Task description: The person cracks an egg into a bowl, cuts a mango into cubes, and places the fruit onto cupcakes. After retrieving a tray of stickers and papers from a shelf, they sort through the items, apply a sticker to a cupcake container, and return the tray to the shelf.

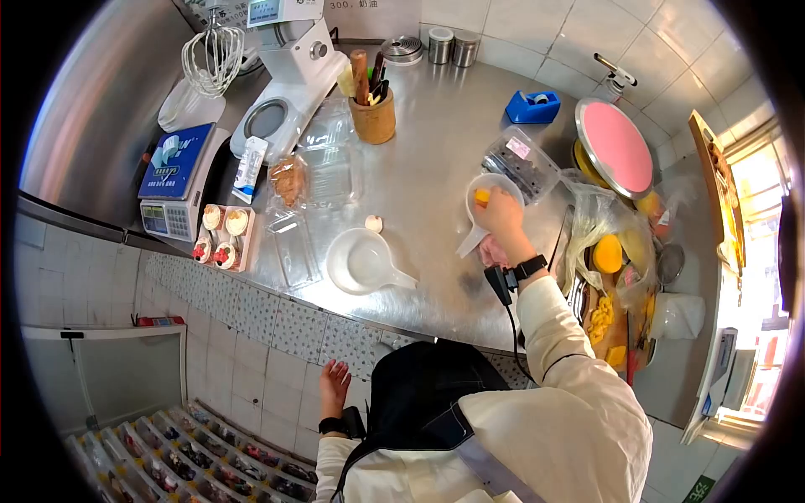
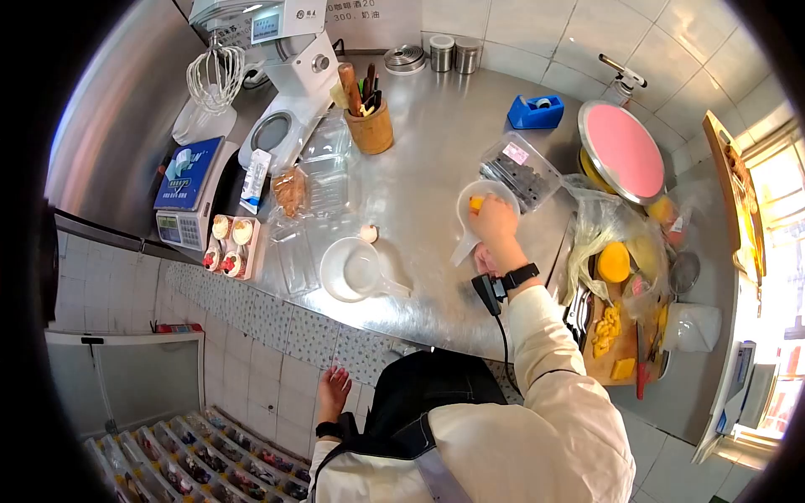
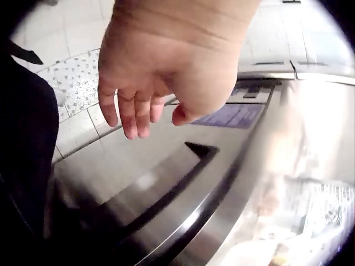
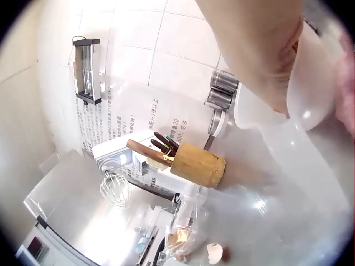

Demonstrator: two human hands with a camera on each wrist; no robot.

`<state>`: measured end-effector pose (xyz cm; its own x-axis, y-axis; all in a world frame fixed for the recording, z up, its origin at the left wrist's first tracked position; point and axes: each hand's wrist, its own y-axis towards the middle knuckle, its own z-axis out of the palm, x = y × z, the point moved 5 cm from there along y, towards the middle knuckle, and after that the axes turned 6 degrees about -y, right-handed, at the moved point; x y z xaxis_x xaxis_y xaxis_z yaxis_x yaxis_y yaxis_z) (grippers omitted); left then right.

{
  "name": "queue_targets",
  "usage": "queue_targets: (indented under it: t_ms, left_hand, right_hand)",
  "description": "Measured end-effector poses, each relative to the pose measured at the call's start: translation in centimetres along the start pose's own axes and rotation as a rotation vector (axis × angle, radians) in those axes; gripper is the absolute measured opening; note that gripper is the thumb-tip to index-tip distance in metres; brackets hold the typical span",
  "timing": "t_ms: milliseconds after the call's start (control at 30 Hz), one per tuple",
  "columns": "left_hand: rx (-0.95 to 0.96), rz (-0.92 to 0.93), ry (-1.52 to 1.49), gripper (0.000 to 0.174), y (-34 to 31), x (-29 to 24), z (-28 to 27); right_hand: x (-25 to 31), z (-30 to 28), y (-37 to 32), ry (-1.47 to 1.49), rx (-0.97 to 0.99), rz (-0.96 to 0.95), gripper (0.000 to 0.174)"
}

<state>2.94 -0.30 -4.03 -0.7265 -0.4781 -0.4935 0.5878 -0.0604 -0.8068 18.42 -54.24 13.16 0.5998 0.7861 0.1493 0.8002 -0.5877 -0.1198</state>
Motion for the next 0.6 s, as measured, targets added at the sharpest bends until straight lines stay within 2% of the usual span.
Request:
queue_targets:
  t_ms: [67,100,200,233,267,400,467,600]
  left_hand:
    - [-0.186,-0.060,-0.086,0.039,-1.9,-0.4,-3.3]
    - [-0.098,-0.046,-0.120,0.039,4.0,0.0,1.3]
    - [-0.093,-0.068,-0.062,0.038,2.6,-1.4,-1.6]
    - [-0.053,-0.069,-0.027,0.037,3.3,-2.2,-1.2]
    - [-0.014,-0.067,-0.002,0.036,4.2,-2.8,-0.7]
    - [0.057,0.044,0.164,0.030,7.2,-5.3,1.7]
    - [0.079,0.111,0.278,0.033,5.7,-7.1,5.2]
    - [0.148,0.118,0.343,0.027,4.6,-7.9,8.8]
  right_hand:
    - [-0.3,0.6,-1.7,0.078,-0.025,0.068,0.042]
    - [-0.8,-2.2,2.2,0.055,-0.117,0.062,0.042]
    - [-0.1,-5.0,-3.2,0.178,-0.195,-0.021,0.040]
    - [0.9,-6.3,-4.9,0.243,-0.239,-0.105,0.040]
    - [1.9,-7.4,-6.3,0.305,-0.283,-0.200,0.040]
    - [5.4,-8.5,-10.3,0.361,-0.234,-0.309,0.040]
    - [7.9,-9.0,-12.1,0.353,-0.309,-0.484,0.039]
    - [12.1,-8.1,-13.4,0.332,-0.361,-0.666,0.038]
